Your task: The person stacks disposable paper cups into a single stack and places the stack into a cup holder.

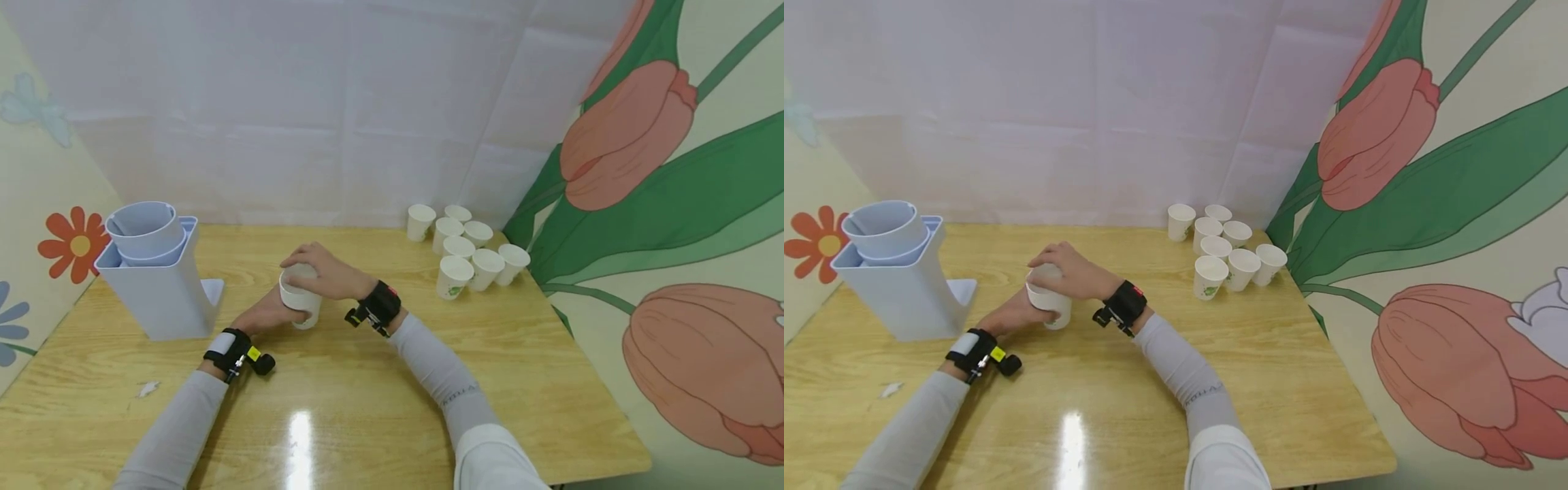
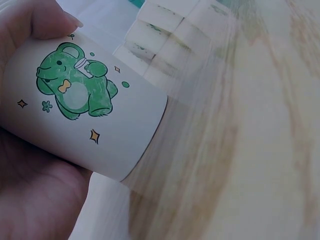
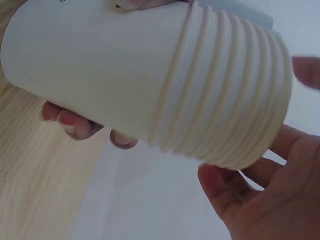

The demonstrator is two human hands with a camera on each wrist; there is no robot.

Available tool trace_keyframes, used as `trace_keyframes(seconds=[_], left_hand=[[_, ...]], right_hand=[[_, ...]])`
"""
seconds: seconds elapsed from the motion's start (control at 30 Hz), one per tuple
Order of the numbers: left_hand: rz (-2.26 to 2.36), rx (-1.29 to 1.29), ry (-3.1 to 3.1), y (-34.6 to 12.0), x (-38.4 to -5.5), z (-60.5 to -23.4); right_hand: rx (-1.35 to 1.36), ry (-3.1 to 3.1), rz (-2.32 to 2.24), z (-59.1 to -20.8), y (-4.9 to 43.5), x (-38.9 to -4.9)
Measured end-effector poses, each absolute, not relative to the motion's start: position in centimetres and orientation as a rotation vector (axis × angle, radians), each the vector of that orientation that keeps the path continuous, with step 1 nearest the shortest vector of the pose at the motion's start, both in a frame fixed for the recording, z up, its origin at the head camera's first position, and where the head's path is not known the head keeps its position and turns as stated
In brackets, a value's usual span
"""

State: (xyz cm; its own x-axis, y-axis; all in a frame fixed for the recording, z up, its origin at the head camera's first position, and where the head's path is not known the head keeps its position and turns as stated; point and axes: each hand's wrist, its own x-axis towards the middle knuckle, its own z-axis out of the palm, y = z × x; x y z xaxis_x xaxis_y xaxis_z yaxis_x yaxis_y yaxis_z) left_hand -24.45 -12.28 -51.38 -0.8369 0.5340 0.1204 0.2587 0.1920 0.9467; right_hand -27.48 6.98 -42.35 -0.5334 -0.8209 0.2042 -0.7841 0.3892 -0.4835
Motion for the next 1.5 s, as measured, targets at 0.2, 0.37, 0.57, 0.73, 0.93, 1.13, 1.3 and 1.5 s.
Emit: trace_keyframes(seconds=[0.2, 0.37, 0.57, 0.73, 0.93, 1.13, 1.3, 1.5], left_hand=[[1.714, 0.743, 2.242, -12.3, -24.6, -51.9], [1.746, 0.713, 2.238, -12.1, -24.7, -51.9], [1.755, 0.698, 2.231, -12.2, -24.6, -51.6], [1.762, 0.717, 2.232, -12.3, -24.6, -51.4], [1.771, 0.720, 2.222, -12.3, -24.7, -51.5], [1.792, 0.723, 2.190, -12.2, -24.6, -51.4], [1.787, 0.725, 2.189, -12.2, -24.6, -51.4], [1.781, 0.717, 2.194, -12.2, -24.5, -51.4]], right_hand=[[-1.322, 2.683, -0.973, -43.4, 8.1, -30.2], [-1.111, 2.851, -0.997, -44.0, 10.2, -34.4], [-0.706, 3.057, -0.915, -44.2, 13.5, -39.5], [-0.425, 3.153, -0.917, -44.2, 16.3, -42.6], [-0.203, 3.212, -0.909, -44.1, 18.7, -44.7], [-0.033, 3.170, -0.605, -43.8, 20.8, -46.0], [-0.026, 3.114, -0.463, -43.7, 21.9, -46.4], [-0.070, 3.067, -0.347, -44.1, 22.5, -46.8]])
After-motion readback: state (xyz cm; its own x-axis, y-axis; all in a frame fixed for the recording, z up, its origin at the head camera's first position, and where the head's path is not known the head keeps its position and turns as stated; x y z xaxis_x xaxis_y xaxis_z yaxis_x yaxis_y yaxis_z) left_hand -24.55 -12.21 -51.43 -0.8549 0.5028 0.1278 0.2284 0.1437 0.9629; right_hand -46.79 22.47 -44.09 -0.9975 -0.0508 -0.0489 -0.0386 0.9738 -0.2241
